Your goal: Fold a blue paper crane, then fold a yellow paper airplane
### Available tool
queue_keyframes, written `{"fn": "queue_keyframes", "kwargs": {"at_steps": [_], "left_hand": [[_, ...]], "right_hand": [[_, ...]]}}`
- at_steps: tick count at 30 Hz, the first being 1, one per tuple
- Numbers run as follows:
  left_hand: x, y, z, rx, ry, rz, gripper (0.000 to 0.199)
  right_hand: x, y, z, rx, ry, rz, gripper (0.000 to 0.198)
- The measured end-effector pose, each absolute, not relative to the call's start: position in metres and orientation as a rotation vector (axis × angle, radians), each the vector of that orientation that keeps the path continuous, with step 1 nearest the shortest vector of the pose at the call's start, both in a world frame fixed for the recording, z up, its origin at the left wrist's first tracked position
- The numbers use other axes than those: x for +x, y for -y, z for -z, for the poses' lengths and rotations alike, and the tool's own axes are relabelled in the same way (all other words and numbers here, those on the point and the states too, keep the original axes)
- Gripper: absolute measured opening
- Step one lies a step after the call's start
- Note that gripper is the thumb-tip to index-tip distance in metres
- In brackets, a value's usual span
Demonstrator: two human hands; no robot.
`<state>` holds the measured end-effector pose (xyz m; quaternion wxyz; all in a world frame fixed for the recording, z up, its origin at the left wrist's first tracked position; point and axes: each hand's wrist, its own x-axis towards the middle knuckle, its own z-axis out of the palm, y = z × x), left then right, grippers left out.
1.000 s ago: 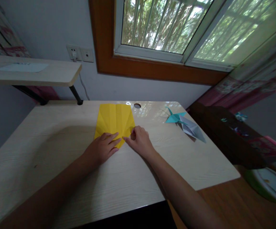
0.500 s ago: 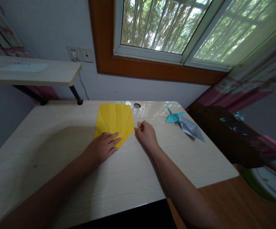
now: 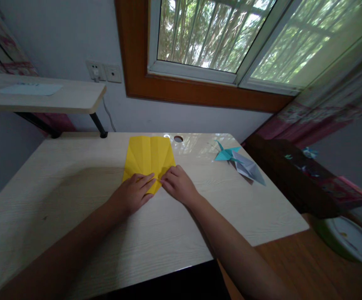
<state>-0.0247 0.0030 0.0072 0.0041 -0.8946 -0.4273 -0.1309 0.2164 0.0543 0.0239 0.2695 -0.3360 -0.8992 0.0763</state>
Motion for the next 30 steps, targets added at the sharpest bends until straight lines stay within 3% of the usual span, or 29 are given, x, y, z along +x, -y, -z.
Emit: {"fn": "queue_keyframes", "kwargs": {"at_steps": [10,20,30], "left_hand": [[-0.023,-0.003,-0.011,-2.776,1.447,0.404,0.054],[-0.023,-0.002,-0.014,-2.792,1.496,0.401,0.055],[-0.023,-0.002,-0.014,-2.789,1.466,0.41,0.055]], "right_hand": [[0.215,-0.06,-0.016,-1.162,2.363,-0.319,0.018],[0.242,-0.088,-0.011,-1.748,1.99,-0.114,0.026],[0.234,-0.072,-0.017,-1.193,2.085,-0.286,0.013]]}}
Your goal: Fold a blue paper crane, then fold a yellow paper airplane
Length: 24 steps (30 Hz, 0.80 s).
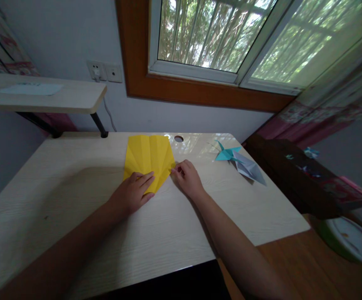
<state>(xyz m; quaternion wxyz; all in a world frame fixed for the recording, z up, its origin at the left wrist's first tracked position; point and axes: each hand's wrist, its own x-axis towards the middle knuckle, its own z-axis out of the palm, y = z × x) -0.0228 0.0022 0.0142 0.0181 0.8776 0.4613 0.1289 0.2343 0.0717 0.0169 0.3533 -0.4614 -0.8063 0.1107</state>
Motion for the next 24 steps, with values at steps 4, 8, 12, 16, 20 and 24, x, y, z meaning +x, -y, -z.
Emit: {"fn": "queue_keyframes", "kwargs": {"at_steps": [4,8,12,16,20,24], "left_hand": [[-0.023,-0.002,-0.014,2.725,-1.44,-0.401,0.053],[-0.023,-0.002,-0.014,2.725,-1.44,-0.406,0.054],[-0.022,-0.001,-0.014,2.708,-1.458,-0.419,0.054],[-0.019,-0.001,-0.015,2.666,-1.528,-0.422,0.055],[-0.018,-0.001,-0.017,2.655,-1.553,-0.448,0.054],[-0.019,-0.001,-0.018,2.64,-1.573,-0.448,0.054]], "right_hand": [[0.22,-0.058,-0.022,-0.874,2.413,-0.263,0.011],[0.217,-0.057,-0.02,-0.811,2.488,-0.313,0.011],[0.219,-0.059,-0.019,-0.928,2.427,-0.322,0.014],[0.223,-0.057,-0.021,-1.061,2.397,-0.324,0.019],[0.229,-0.058,-0.019,-1.107,2.339,-0.327,0.021],[0.237,-0.062,-0.016,-1.168,2.296,-0.265,0.026]]}}
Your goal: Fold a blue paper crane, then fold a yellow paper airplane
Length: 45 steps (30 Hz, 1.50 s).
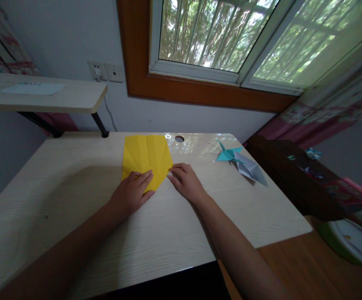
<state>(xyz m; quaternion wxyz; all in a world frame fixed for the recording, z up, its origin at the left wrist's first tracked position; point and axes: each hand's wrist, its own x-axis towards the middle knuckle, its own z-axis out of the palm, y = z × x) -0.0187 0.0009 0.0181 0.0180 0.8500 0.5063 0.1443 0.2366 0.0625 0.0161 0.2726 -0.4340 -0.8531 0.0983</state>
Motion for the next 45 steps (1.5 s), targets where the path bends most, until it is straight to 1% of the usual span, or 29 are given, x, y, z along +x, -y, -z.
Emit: {"fn": "queue_keyframes", "kwargs": {"at_steps": [11,16,26,33,38,45], "left_hand": [[-0.02,-0.001,-0.015,2.662,-1.563,-0.467,0.054],[-0.02,-0.001,-0.016,2.668,-1.561,-0.474,0.054],[-0.02,-0.001,-0.016,2.663,-1.571,-0.452,0.055],[-0.019,-0.002,-0.017,2.679,-1.56,-0.442,0.054],[-0.02,-0.002,-0.017,2.68,-1.563,-0.462,0.053],[-0.021,-0.002,-0.019,2.676,-1.584,-0.466,0.055]], "right_hand": [[0.24,-0.059,-0.022,-1.364,2.343,-0.072,0.034],[0.241,-0.059,-0.022,-1.436,2.301,-0.026,0.034],[0.228,-0.047,-0.037,-1.05,2.364,-0.116,0.041],[0.225,-0.048,-0.031,-0.822,2.424,-0.213,0.034],[0.222,-0.049,-0.022,-0.795,2.52,-0.263,0.031],[0.229,-0.049,-0.026,-0.838,2.583,-0.227,0.03]]}}
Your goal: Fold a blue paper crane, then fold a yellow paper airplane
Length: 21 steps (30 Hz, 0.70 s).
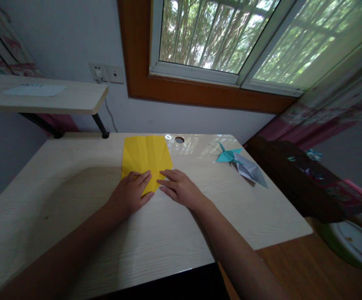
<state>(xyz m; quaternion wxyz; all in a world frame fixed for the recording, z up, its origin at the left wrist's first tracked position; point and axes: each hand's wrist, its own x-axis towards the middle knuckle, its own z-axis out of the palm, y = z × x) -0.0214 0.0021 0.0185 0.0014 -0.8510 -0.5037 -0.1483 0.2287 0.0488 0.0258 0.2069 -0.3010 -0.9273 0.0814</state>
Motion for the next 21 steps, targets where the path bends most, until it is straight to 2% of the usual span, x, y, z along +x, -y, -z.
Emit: {"fn": "queue_keyframes", "kwargs": {"at_steps": [8,21], "left_hand": [[-0.03,-0.005,-0.02,-2.798,1.351,0.44,0.039],[-0.04,-0.01,-0.004,-2.949,1.032,0.635,0.031]], "right_hand": [[0.232,-0.044,-0.032,-0.984,2.66,-0.194,0.033],[0.237,-0.051,-0.028,-1.281,2.618,-0.125,0.043]]}}
